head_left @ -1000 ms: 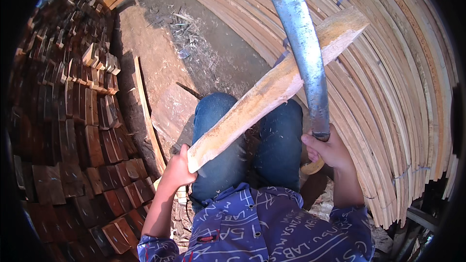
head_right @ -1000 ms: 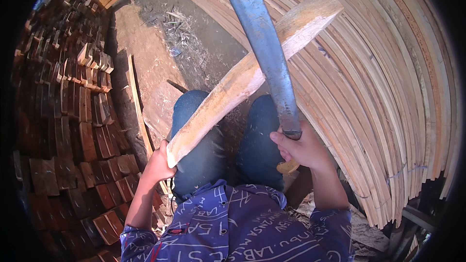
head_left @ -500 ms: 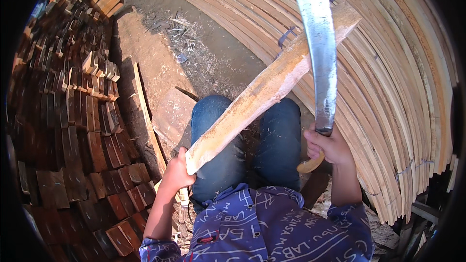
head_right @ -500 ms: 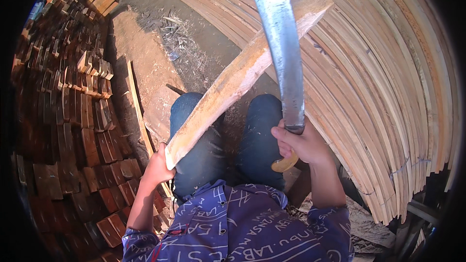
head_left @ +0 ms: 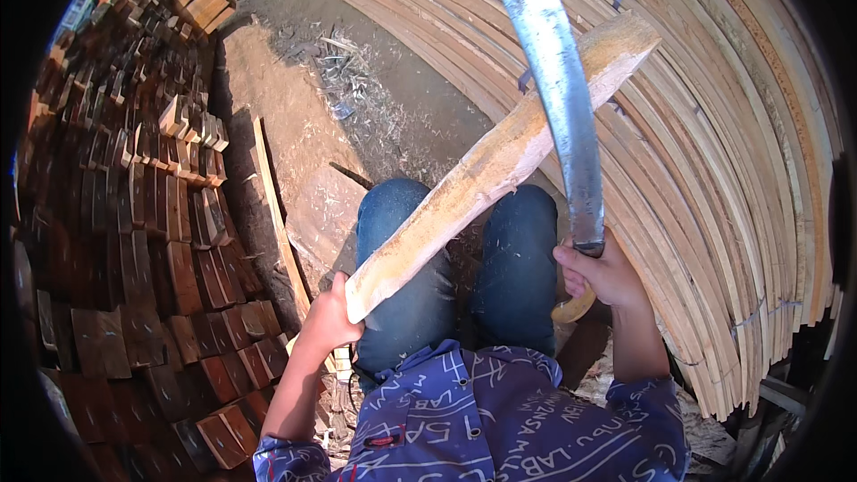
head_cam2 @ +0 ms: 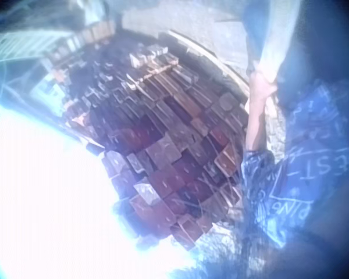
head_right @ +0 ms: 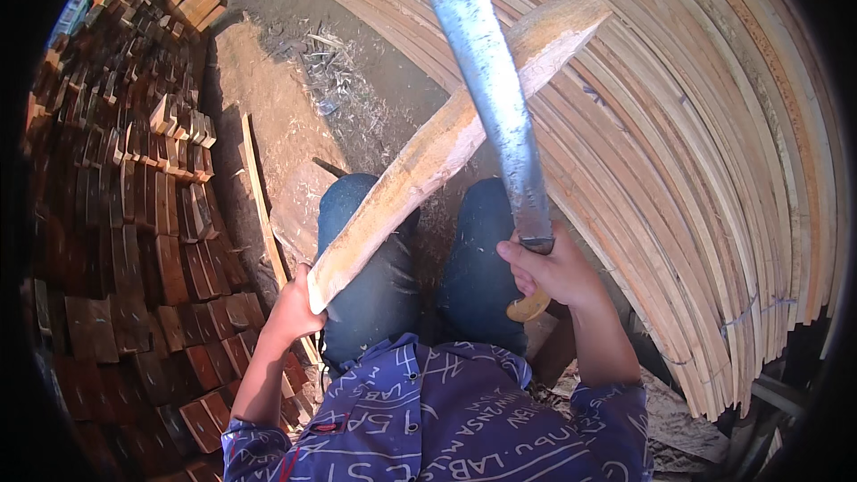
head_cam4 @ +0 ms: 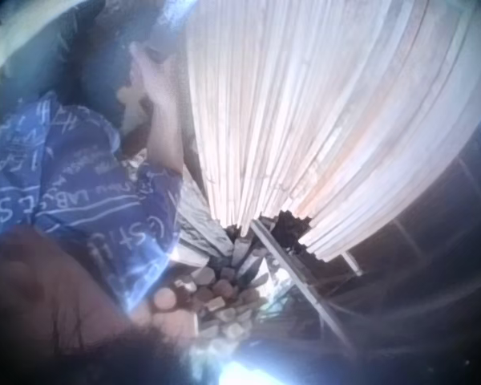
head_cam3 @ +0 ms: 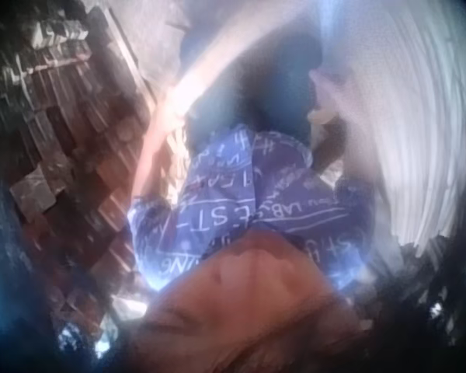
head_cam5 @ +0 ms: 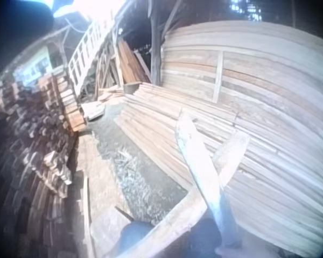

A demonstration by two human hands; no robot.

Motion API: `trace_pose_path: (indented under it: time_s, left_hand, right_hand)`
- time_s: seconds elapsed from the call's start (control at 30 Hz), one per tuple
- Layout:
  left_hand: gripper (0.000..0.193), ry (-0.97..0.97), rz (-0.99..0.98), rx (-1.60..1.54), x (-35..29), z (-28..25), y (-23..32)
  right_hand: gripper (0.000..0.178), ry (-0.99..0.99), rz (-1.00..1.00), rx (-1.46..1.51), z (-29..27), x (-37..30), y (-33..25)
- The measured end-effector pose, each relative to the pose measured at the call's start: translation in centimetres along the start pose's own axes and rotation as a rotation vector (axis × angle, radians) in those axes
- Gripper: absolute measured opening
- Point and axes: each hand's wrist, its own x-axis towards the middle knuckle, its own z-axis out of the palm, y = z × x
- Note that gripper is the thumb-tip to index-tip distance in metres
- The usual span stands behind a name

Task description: The person sits on the ground and uses a large knife to shave and shape a long wooden plank. They repeatedly draw the blade along the plank's surface to remove thin layers of wood, refining its edges and profile.

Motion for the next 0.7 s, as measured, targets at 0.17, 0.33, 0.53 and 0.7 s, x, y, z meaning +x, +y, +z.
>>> trace_pose_path:
  time_s: [0.17,0.33,0.53,0.7]
  left_hand:
    - [0.050,0.025,0.012,0.040,-0.3,-0.1,-1.2]
    - [0.052,0.023,0.038,-0.042,-0.4,0.7,-1.1]
    - [0.055,-0.002,0.027,-0.012,0.1,0.2,-0.1]
    - [0.054,0.013,0.025,0.036,0.1,0.4,-1.3]
  right_hand:
    - [0.021,-0.061,0.172,-0.003,1.5,-0.8,2.1]
    - [0.016,-0.016,-0.095,0.333,-0.4,-0.6,-0.1]
    - [0.021,-0.107,0.077,0.012,1.3,0.7,2.5]
    - [0.026,-0.384,0.030,-0.596,4.3,0.5,3.5]
